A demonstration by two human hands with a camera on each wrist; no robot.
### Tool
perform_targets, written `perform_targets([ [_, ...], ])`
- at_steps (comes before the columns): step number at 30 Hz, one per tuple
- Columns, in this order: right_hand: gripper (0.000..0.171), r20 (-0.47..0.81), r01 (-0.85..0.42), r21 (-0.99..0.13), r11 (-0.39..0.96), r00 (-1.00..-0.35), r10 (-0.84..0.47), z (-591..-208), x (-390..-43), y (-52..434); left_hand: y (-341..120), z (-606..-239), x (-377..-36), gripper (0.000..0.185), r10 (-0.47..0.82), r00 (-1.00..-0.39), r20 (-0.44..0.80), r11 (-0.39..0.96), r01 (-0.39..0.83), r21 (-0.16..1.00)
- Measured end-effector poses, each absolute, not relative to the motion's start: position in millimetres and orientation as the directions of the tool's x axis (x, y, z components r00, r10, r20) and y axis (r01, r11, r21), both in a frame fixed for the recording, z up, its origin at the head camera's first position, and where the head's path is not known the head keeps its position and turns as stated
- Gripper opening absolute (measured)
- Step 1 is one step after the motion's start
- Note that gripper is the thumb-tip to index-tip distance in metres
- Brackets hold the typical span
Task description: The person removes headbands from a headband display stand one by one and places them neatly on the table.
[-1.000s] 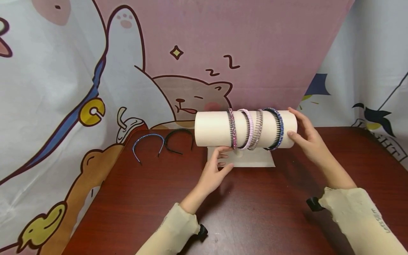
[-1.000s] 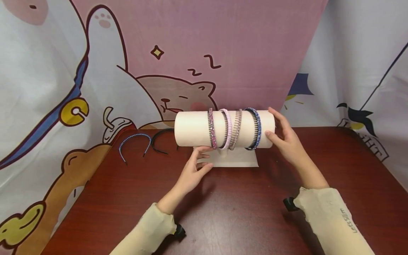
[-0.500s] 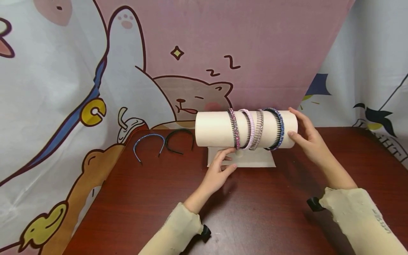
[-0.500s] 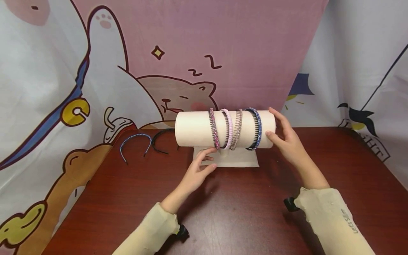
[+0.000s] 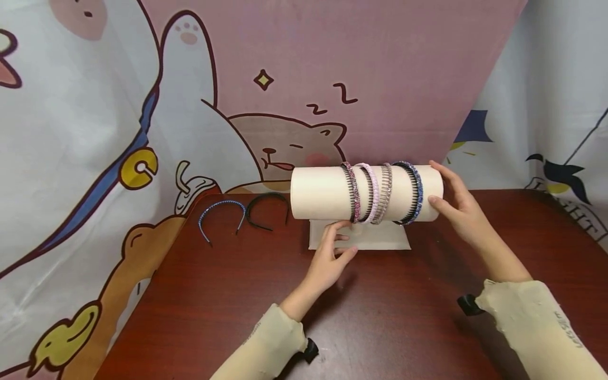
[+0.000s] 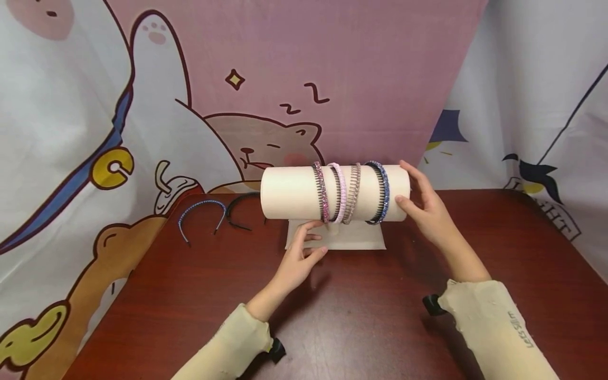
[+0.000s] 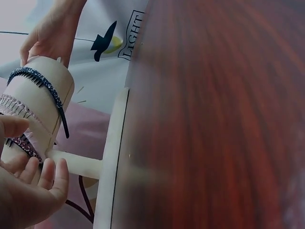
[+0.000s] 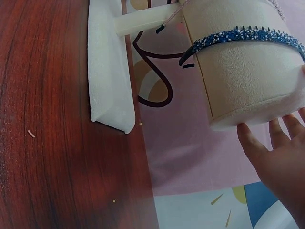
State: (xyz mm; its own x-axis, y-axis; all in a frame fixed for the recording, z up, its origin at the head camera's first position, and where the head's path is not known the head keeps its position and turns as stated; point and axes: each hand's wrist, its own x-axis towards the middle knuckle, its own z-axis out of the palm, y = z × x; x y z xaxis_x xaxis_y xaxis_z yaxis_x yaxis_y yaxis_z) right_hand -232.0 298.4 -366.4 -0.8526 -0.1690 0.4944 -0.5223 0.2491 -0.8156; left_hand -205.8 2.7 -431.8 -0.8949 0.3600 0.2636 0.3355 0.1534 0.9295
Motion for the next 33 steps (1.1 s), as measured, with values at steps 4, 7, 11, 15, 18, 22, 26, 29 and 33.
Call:
perform_targets([
  [4,0.066,0.496,-0.522,-0.810,0.268,-0.853,-0.165,-365.9,-231.9,296.9,0.6,-432.7,-207.9,0.052,0.374,-0.883,0.283,0.197,0.374,0.906],
  [7,0.066,0.495,-0.523,-0.809,0.268,-0.853,-0.167,-365.6,-231.9,297.1,1.0,-430.3,-208.5,0.052,0.394,-0.874,0.284,0.249,0.399,0.882],
  [11,0.066,0.494,-0.522,-0.804,0.286,-0.853,-0.168,-366.1,-231.4,297.4,1.7,-425.7,-208.8,0.052,0.421,-0.862,0.282,0.316,0.430,0.846],
  [15,0.066,0.490,-0.517,-0.808,0.281,-0.856,-0.166,-366.0,-230.9,297.3,0.0,-424.8,-207.7,0.051,0.436,-0.852,0.290,0.365,0.462,0.809],
  [18,0.067,0.493,-0.520,-0.811,0.270,-0.854,-0.166,-365.6,-230.8,297.6,-1.3,-425.8,-206.4,0.051,0.444,-0.847,0.291,0.393,0.476,0.787],
  [22,0.067,0.499,-0.525,-0.807,0.270,-0.851,-0.165,-365.3,-230.9,298.0,-1.2,-423.9,-207.0,0.052,0.440,-0.843,0.308,0.390,0.488,0.781],
  [26,0.067,0.499,-0.524,-0.806,0.275,-0.852,-0.161,-366.4,-231.2,298.5,-0.4,-420.7,-208.6,0.053,0.442,-0.831,0.336,0.379,0.513,0.770],
  [29,0.067,0.500,-0.526,-0.807,0.268,-0.850,-0.164,-367.0,-231.2,298.6,-0.4,-419.2,-208.9,0.050,0.443,-0.827,0.346,0.384,0.524,0.761],
  [33,0.067,0.502,-0.529,-0.806,0.266,-0.849,-0.165,-366.7,-231.3,298.5,-1.7,-418.1,-209.6,0.044,0.429,-0.827,0.365,0.408,0.537,0.738],
])
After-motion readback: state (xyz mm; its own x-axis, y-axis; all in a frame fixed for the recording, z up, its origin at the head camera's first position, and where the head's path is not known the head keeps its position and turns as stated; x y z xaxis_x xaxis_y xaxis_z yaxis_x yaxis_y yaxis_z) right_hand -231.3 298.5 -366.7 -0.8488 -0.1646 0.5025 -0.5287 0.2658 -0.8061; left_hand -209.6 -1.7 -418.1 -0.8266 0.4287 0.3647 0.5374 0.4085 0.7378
